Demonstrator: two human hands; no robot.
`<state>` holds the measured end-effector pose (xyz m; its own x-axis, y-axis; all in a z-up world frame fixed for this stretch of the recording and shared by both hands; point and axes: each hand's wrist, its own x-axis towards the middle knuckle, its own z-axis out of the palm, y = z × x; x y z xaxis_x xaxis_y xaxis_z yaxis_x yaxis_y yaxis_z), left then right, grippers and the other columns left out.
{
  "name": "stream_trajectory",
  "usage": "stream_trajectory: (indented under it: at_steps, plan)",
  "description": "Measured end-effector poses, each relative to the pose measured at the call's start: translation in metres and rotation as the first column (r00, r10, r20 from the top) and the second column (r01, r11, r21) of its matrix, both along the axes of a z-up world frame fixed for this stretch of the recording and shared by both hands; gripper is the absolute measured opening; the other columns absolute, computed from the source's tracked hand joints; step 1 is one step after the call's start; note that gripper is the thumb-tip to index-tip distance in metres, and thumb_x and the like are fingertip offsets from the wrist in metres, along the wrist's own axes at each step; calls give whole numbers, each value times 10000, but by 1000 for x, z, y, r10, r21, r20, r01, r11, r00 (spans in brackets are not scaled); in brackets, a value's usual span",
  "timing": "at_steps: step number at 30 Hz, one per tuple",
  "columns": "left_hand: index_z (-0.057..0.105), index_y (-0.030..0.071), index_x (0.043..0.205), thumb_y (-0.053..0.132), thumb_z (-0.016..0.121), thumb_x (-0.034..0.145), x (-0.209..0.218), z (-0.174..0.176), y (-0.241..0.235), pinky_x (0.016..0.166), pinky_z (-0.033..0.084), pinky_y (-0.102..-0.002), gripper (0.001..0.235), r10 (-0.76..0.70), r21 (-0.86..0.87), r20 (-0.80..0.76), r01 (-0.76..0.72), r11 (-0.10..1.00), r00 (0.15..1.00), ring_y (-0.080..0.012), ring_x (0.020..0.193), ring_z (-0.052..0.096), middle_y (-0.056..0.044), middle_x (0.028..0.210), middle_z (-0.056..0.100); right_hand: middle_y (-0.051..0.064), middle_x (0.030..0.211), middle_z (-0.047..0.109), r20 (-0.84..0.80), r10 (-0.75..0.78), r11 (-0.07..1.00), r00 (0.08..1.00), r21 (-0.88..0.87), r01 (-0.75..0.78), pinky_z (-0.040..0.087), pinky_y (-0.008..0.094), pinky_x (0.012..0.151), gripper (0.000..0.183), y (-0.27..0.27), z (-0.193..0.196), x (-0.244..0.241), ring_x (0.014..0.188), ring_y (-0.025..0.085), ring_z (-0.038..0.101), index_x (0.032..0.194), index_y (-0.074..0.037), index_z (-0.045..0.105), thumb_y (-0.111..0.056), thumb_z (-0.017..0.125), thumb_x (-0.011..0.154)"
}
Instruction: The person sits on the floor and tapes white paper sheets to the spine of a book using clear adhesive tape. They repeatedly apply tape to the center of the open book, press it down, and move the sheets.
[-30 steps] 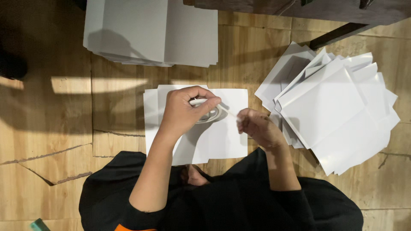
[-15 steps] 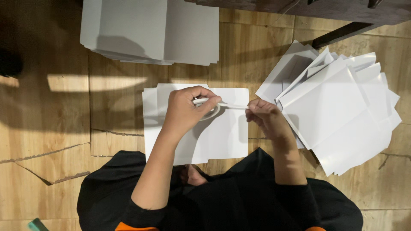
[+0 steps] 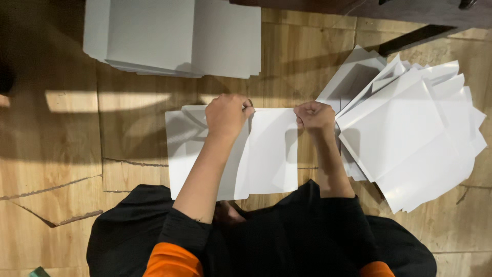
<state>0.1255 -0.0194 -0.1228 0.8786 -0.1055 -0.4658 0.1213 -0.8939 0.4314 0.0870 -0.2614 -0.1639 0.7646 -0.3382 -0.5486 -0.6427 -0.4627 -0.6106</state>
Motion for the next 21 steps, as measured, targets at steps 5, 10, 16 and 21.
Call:
stream_trajectory:
  at_steps: [5, 10, 16, 21]
  plan:
    - [768, 285, 767, 290, 676, 820, 1, -3, 1, 725, 577, -469, 107, -6, 21, -19, 6, 1000, 1000, -417, 800, 710, -128, 734, 704, 34, 525, 616, 91, -17, 1000, 996, 14, 15, 507, 214, 471, 113, 0, 2, -1, 470, 97, 619, 872, -95, 746, -167, 680, 816]
    - [775, 267, 774, 257, 686, 809, 0, -3, 0, 711, 577, -466, 97, 18, 6, -46, -18, 1000, 999, -408, 792, 712, -130, 728, 702, -13, 535, 624, 91, 164, 955, 982, -266, -135, 508, 271, 498, 105, -29, -77, -4, 493, 170, 628, 821, -211, 764, -264, 674, 807]
    - [786, 223, 791, 230, 704, 808, 1, -2, 2, 714, 576, -465, 85, 51, -38, -63, -53, 998, 997, -407, 811, 713, -151, 754, 709, 164, 842, 709, -268, 338, 682, 902, -590, -431, 574, 491, 732, 325, 19, 49, 32, 839, 409, 694, 933, -140, 730, -433, 704, 795]
    - [777, 242, 720, 218, 694, 787, 5, -11, -4, 690, 578, -450, 110, 79, -56, -79, -84, 995, 994, -412, 767, 709, -144, 700, 701, 186, 985, 747, -470, 410, 478, 781, -619, -624, 594, 441, 770, 789, 40, 55, 39, 949, 380, 719, 1114, -44, 706, -765, 584, 817]
